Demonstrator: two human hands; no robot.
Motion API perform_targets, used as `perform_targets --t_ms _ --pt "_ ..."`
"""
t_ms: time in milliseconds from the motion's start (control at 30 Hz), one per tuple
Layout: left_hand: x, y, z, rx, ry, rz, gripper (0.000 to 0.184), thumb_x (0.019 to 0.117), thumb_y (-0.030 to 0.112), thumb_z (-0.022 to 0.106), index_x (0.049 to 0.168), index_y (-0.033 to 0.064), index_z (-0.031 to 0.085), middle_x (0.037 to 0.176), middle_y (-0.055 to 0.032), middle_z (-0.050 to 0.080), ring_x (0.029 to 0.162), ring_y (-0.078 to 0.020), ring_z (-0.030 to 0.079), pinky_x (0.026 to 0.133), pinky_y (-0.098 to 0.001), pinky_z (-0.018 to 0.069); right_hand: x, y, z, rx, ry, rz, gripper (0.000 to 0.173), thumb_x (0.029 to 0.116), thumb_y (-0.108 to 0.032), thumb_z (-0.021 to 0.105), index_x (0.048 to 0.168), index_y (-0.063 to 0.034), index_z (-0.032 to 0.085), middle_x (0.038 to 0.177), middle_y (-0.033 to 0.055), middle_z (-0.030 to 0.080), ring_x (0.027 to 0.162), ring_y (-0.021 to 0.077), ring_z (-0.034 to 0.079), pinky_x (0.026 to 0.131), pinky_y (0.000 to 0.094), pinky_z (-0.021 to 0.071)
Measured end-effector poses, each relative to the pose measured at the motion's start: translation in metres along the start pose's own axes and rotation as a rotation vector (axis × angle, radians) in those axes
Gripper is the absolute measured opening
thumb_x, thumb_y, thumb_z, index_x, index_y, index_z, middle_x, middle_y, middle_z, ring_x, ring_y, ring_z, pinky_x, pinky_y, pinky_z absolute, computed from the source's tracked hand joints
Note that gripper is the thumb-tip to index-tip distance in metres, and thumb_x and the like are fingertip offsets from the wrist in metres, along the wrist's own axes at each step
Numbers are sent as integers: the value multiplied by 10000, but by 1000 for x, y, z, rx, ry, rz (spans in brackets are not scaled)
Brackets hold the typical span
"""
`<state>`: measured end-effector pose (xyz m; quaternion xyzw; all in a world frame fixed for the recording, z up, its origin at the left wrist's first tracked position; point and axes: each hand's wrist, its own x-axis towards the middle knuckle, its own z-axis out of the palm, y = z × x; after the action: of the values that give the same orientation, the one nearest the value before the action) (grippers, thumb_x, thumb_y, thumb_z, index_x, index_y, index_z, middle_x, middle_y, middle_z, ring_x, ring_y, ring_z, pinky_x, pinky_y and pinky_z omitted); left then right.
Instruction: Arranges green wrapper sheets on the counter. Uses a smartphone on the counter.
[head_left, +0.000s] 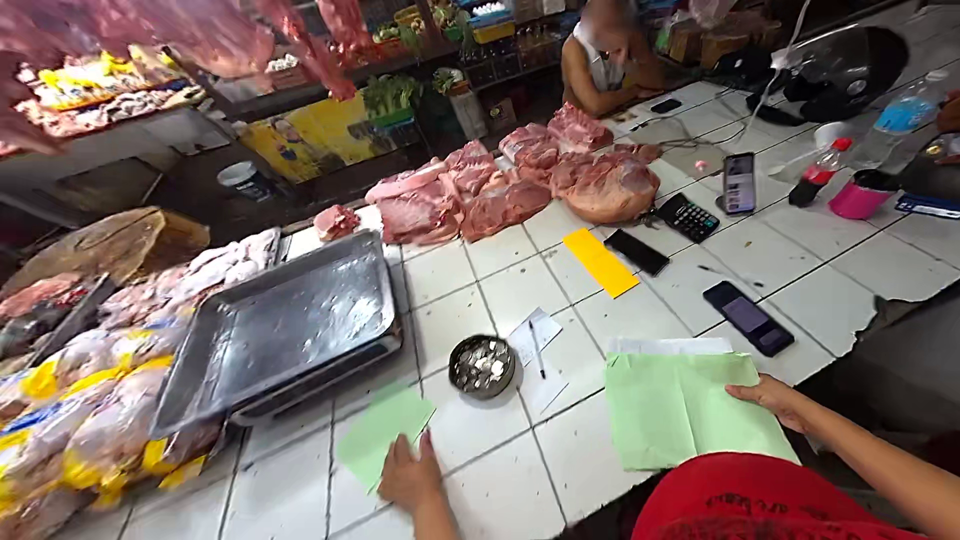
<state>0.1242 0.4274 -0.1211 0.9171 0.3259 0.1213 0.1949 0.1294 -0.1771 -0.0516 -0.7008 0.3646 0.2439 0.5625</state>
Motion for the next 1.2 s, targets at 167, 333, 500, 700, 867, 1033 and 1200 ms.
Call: perform_targets --t_ms 167,333,500,700,867,1033,1200 --pt "7 14 -21 72 -64 -101 455 1058 297 519 1408 16 592 1453 -286 539 1391 -482 463 1130 -659 329 -2 16 14 -76 51 -57 512 1006 -92 647 1450 56 437 1292 258 600 1085 265 647 953 445 533" --pt "15 19 -29 166 -217 -139 521 1005 392 593 1413 68 600 1438 -238 554 1348 -434 504 1060 -645 396 -1 25 18 -74 72 -98 500 995 -66 647 1441 41 448 1292 230 589 1052 204 634 932 394 528" --pt "-7 41 -35 270 -332 -147 647 987 468 585 1470 42 527 1460 -239 529 1362 -409 497 1076 -611 399 1 24 19 -81 62 -87 492 1001 -77 637 1440 22 441 1263 200 587 1007 163 630 899 356 531" --pt "-15 44 -33 222 -283 -205 340 1038 183 502 1294 33 669 1345 -223 618 1283 -377 579 1051 -547 462 1 15 21 -166 9 -98 484 1000 -62 635 1436 31 447 1259 213 588 1013 179 625 903 369 527" --pt "-104 93 -25 -227 155 111 248 984 84 594 1031 -123 723 990 -304 693 997 -437 687 935 -528 537 3 12 33 -183 -33 -120 469 999 -67 642 1420 37 464 1232 217 601 992 185 634 887 378 534" --pt "-213 181 10 -552 -169 634 361 806 -49 686 1156 3 761 1149 -228 714 1108 -398 669 1017 -518 511 -7 -1 62 -234 -136 -137 429 1018 -89 620 1399 46 477 1188 204 616 966 173 635 882 368 536" --pt "-234 217 37 -213 -785 847 440 959 148 635 1398 113 636 1522 -188 510 1413 -390 466 1134 -577 360 -7 -9 83 -214 -158 -140 570 1119 -431 355 1413 40 482 1258 225 612 1090 227 635 957 444 513"
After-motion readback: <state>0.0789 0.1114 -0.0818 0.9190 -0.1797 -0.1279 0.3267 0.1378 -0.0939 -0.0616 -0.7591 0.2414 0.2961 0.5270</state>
